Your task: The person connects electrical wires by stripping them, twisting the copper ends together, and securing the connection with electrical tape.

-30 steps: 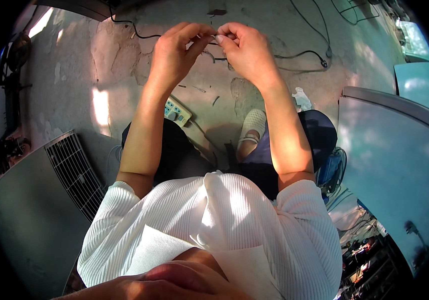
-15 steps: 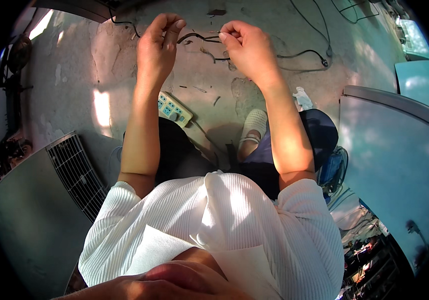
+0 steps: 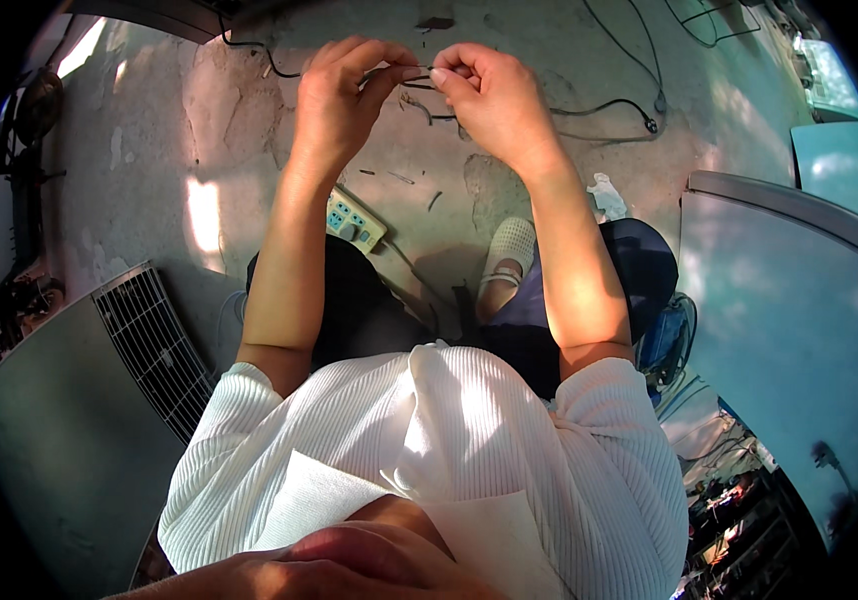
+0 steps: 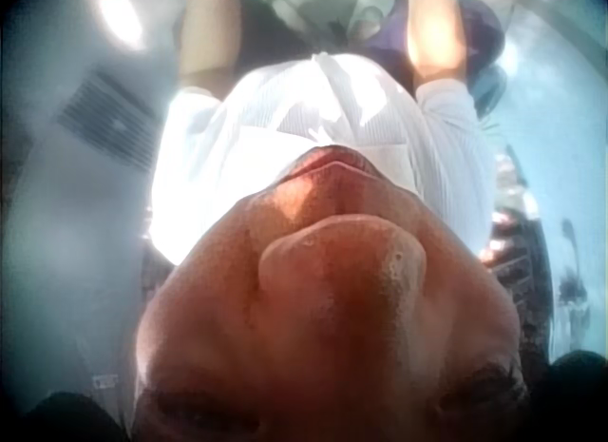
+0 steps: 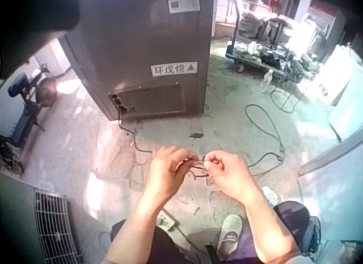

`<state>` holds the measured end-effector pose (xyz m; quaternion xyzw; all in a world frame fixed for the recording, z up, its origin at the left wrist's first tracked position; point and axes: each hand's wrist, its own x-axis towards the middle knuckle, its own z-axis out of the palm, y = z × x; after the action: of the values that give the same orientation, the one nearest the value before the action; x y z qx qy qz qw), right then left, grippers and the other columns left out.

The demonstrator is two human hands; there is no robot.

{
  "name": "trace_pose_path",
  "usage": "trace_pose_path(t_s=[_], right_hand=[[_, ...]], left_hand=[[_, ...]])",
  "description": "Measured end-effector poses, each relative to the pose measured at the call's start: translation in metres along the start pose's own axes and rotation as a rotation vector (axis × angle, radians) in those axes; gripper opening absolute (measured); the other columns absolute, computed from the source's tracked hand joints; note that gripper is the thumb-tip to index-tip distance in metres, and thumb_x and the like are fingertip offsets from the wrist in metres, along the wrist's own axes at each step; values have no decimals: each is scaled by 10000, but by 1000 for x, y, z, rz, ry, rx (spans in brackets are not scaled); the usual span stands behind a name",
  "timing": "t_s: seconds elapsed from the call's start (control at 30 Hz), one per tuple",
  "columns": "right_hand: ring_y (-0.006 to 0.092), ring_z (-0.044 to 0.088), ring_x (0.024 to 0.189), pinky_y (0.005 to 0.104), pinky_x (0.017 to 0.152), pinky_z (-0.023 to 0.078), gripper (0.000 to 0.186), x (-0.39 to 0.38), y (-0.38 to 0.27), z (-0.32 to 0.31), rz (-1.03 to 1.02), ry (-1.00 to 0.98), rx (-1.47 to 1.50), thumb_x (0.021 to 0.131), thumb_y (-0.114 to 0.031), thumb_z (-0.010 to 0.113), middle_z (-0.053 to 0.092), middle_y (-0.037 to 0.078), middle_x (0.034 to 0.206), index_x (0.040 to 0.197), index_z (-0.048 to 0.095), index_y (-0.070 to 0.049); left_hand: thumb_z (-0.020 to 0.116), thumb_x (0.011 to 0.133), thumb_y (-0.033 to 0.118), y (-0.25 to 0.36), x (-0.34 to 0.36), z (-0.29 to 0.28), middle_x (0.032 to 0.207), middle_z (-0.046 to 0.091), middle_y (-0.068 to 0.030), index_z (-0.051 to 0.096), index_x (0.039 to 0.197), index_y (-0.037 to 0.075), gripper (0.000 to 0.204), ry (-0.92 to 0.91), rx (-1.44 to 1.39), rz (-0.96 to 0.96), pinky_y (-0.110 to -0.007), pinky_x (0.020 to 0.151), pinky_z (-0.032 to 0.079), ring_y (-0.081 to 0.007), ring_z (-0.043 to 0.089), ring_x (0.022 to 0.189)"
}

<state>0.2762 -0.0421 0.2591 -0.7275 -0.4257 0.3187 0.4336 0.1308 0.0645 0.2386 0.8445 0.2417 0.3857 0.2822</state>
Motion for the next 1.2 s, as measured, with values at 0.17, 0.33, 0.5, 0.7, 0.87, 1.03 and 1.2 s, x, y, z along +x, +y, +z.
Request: trace_pose_path(t_s=[0.17, 0.33, 0.5, 0.7, 0.87, 1.03, 1.2], right_hand=[[126, 572, 607, 270, 610, 472, 140, -3, -4, 1, -39, -12, -124, 858, -145, 625, 659, 40, 729, 968, 661, -65], [171, 578, 601, 288, 611, 474, 136, -7, -13, 1, -40, -28, -362, 855, -150, 614, 663, 58, 730, 966, 672, -97], [139, 587, 612, 277, 610, 471, 127, -3, -5, 0, -30, 5, -198, 858, -169, 624, 662, 42, 725, 946, 670, -90], [78, 541, 624, 234, 600, 452, 152, -2, 3, 0, -51, -28, -105, 879, -191, 631, 646, -1, 747, 964, 668, -70], [81, 571, 643, 235, 629, 486, 195, 5, 1, -1, 2, 21, 17, 931, -218, 559, 696, 11, 836, 1015, 674, -84], [71, 583, 721, 230, 688, 488, 215, 10, 6, -6, -137, 49, 109, 952, -200, 538, 704, 22, 911, 1045, 679, -67], [98, 596, 791, 248, 751, 472, 208, 4, 5, 9, -160, -63, 98, 923, -222, 589, 693, 14, 894, 1017, 683, -61]], left_hand=[[706, 750, 140, 0, 3, -5, 751, 639, 41, 683, 784, 162, 46, 33, 164, 161, -438, 918, 392, -211, 591, 809], [711, 759, 164, 1, 0, -7, 767, 644, 52, 678, 823, 173, 73, -51, 261, 171, -498, 968, 365, -202, 596, 847], [721, 772, 192, 0, 0, -1, 812, 663, -16, 673, 941, 135, 185, 44, -163, -185, -404, 808, 471, -258, 600, 801], [704, 788, 160, 3, -2, -6, 832, 670, -37, 703, 899, 101, 125, -153, -174, -167, -376, 739, 464, -278, 589, 784], [688, 811, 153, 2, -1, -7, 821, 649, -24, 696, 871, 103, 78, -8, 72, 38, -343, 796, 417, -229, 566, 792], [685, 811, 156, 1, -1, -10, 817, 648, -7, 699, 867, 121, 67, -12, 125, 70, -345, 851, 384, -225, 566, 813], [684, 811, 139, 0, 1, -12, 826, 654, -24, 695, 867, 100, 69, -12, 72, 82, -344, 824, 412, -234, 571, 822]])
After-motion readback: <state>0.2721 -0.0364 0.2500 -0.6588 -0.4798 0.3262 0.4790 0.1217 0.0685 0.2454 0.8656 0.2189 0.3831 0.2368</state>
